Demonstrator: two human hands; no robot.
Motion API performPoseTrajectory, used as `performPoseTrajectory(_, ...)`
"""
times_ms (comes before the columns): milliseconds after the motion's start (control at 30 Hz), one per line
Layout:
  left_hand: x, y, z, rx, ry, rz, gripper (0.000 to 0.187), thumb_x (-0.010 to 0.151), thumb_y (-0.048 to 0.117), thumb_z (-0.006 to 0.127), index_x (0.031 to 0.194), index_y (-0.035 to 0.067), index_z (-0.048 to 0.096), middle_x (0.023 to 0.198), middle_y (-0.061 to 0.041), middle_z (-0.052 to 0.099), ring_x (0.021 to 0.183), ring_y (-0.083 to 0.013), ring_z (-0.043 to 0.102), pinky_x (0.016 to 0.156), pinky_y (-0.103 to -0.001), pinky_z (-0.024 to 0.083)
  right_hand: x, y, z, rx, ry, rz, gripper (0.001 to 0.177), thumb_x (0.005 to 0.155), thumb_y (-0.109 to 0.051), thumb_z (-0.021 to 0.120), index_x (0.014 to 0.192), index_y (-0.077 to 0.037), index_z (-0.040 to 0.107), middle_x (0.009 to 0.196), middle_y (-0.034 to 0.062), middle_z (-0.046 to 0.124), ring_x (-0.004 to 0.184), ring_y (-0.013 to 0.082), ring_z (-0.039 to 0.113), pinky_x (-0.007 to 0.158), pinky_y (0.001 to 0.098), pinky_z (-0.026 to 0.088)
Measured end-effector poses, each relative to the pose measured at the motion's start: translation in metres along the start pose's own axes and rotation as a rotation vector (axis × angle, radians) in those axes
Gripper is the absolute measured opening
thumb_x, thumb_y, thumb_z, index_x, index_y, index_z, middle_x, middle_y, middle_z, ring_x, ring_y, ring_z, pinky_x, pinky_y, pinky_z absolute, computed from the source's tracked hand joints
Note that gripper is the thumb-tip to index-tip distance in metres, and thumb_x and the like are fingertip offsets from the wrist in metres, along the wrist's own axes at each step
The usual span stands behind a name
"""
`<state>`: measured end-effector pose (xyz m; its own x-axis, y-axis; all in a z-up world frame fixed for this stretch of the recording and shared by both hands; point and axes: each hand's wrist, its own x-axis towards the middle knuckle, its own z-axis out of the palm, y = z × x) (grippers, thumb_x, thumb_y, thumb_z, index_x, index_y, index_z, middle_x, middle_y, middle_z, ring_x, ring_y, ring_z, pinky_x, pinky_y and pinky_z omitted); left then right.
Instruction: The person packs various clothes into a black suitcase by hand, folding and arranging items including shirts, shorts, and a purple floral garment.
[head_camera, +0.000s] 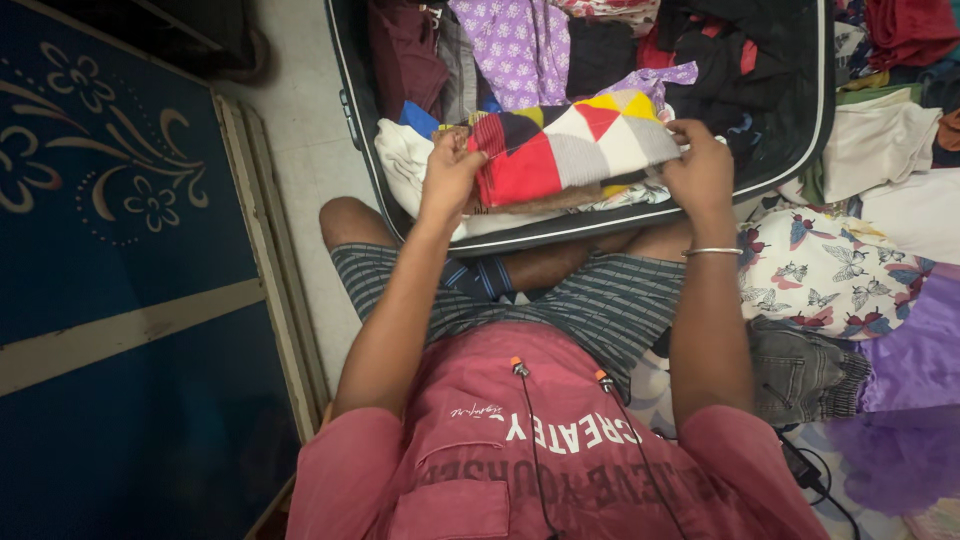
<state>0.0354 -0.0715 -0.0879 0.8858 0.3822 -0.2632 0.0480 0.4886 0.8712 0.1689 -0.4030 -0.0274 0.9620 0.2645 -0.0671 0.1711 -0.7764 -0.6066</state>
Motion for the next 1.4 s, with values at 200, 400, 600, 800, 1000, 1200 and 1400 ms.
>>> performPoseTrajectory(200, -0.008, -0.001, -0.010, 0.329, 0.064, 0.004, 0.050, 0.084, -0.003, 0.065, 0.132, -0.006, 0.051, 0.115, -0.015, 0.071, 0.101, -0.0193, 0.071, 0.089, -0.031, 0.057, -0.008, -0.016, -0.002, -0.101, 0.026, -0.197, 0.054, 0.080, -0.001, 0.063, 0.133, -0.010, 0.067, 0.118, 0.0191, 0.071, 0.106, 0.0422, 0.067, 0.091, 0.0510, 0.052)
performPoseTrajectory(400, -0.006, 0.007, 0.002, 0.578, 0.055, 0.068, 0.056, 0.084, 0.002, 0.078, 0.133, -0.006, 0.052, 0.118, -0.015, 0.068, 0.105, -0.0187, 0.069, 0.092, -0.029, 0.055, -0.015, -0.011, -0.003, -0.058, 0.094, -0.393, 0.049, 0.084, 0.004, 0.059, 0.130, -0.010, 0.070, 0.127, 0.0178, 0.068, 0.114, 0.0399, 0.066, 0.098, 0.0474, 0.053)
performPoseTrajectory(600, -0.001, 0.002, 0.003, 0.184, 0.015, -0.035, 0.049, 0.089, -0.001, 0.066, 0.134, -0.005, 0.049, 0.117, -0.014, 0.072, 0.104, -0.0181, 0.072, 0.093, -0.030, 0.056, -0.012, 0.002, 0.005, -0.040, 0.176, -0.385, 0.048, 0.087, 0.005, 0.057, 0.131, -0.010, 0.069, 0.128, 0.0135, 0.068, 0.119, 0.0362, 0.066, 0.103, 0.0446, 0.054)
performPoseTrajectory(800, 0.003, 0.008, 0.027, -0.014, 0.007, -0.032, 0.046, 0.093, -0.004, 0.066, 0.136, -0.009, 0.050, 0.122, -0.015, 0.069, 0.107, -0.0202, 0.069, 0.098, -0.032, 0.055, -0.021, -0.029, -0.006, -0.115, 0.111, -0.604, 0.071, 0.078, -0.008, 0.074, 0.145, -0.004, 0.050, 0.153, 0.0208, 0.052, 0.144, 0.0444, 0.047, 0.124, 0.0527, 0.038)
performPoseTrajectory(1000, 0.015, 0.015, 0.116, -0.206, -0.113, -0.042, 0.049, 0.092, -0.002, 0.065, 0.138, -0.008, 0.048, 0.123, -0.017, 0.066, 0.107, -0.0231, 0.069, 0.095, -0.039, 0.058, -0.054, -0.086, 0.001, 0.023, 0.093, -0.721, 0.123, 0.072, -0.044, 0.091, 0.159, 0.006, 0.021, 0.156, 0.0358, 0.036, 0.145, 0.0518, 0.035, 0.117, 0.0587, 0.032)
performPoseTrajectory(1200, 0.016, 0.025, 0.186, 0.020, -0.295, 0.070, 0.053, 0.098, 0.013, 0.071, 0.143, -0.004, 0.049, 0.127, -0.017, 0.067, 0.110, -0.0198, 0.068, 0.091, -0.033, 0.056, -0.010, -0.024, -0.009, 0.932, 0.175, -0.182, 0.044, 0.096, -0.021, 0.069, 0.134, 0.002, 0.068, 0.125, 0.0187, 0.073, 0.117, 0.0286, 0.072, 0.103, 0.0402, 0.058)
performPoseTrajectory(1400, 0.029, 0.003, 0.153, 0.183, -0.353, -0.020, 0.046, 0.098, 0.029, 0.066, 0.134, 0.003, 0.056, 0.115, -0.013, 0.077, 0.091, -0.0171, 0.075, 0.074, -0.027, 0.056, 0.064, 0.105, -0.038, 0.971, 0.650, -0.141, 0.045, 0.089, -0.014, 0.085, 0.124, 0.003, 0.062, 0.124, 0.0117, 0.067, 0.112, 0.0211, 0.064, 0.100, 0.0342, 0.052)
